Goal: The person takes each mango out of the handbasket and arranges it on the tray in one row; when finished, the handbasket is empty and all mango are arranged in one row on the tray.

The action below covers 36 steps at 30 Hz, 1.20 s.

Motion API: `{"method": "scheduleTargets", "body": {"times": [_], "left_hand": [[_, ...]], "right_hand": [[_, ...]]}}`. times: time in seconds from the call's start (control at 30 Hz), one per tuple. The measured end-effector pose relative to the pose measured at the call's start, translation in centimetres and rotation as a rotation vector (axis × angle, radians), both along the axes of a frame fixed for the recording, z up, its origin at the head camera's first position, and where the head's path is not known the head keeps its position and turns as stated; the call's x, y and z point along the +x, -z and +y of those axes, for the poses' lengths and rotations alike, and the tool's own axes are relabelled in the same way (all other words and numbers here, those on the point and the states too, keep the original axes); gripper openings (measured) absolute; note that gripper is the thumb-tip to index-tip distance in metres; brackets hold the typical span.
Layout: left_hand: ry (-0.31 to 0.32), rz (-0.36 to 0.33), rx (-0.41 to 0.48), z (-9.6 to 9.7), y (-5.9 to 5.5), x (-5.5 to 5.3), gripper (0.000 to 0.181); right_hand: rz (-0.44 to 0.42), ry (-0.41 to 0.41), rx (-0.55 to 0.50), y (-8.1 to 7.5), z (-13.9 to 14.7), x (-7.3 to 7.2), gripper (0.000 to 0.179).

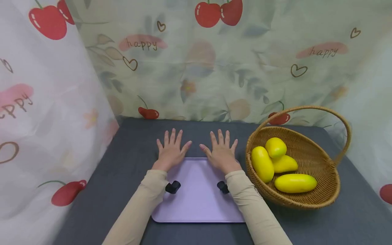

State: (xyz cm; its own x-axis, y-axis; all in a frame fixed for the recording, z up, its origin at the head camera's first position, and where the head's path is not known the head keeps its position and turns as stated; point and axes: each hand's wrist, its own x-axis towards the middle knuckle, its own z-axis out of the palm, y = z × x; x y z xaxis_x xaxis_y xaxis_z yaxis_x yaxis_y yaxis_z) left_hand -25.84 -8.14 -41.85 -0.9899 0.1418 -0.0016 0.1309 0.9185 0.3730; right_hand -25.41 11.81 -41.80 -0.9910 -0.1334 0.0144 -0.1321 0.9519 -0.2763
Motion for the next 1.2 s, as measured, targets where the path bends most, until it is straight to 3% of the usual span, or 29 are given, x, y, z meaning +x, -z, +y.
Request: {"method": "scheduleTargets", "body": {"times": [0.37,0.9,1.07,1.2], "left_hand": [[0.001,-0.013,-0.009,0.2,0.4,-0.1,0.074],[0.009,-0.023,-0.03,0.2,0.5,-0.5,0.075],[0.034,-0.032,-0.01,-0.4,0.0,0.5,0.076],[0.092,0.007,0.033,-2.1,-0.8,3.1,0.078]], "right_hand": [[0.0,0.004,0.045,0.1,0.2,-0.4,0.083],[-0.033,0.003,0.018,0.5,0.1,-0.3,0.084],[-0.035,-0.033,-0.012,-0.2,-0.4,1.8,0.081],[0.031,-0.123,-0.055,-2.6,-0.6,6.1,0.075]]}}
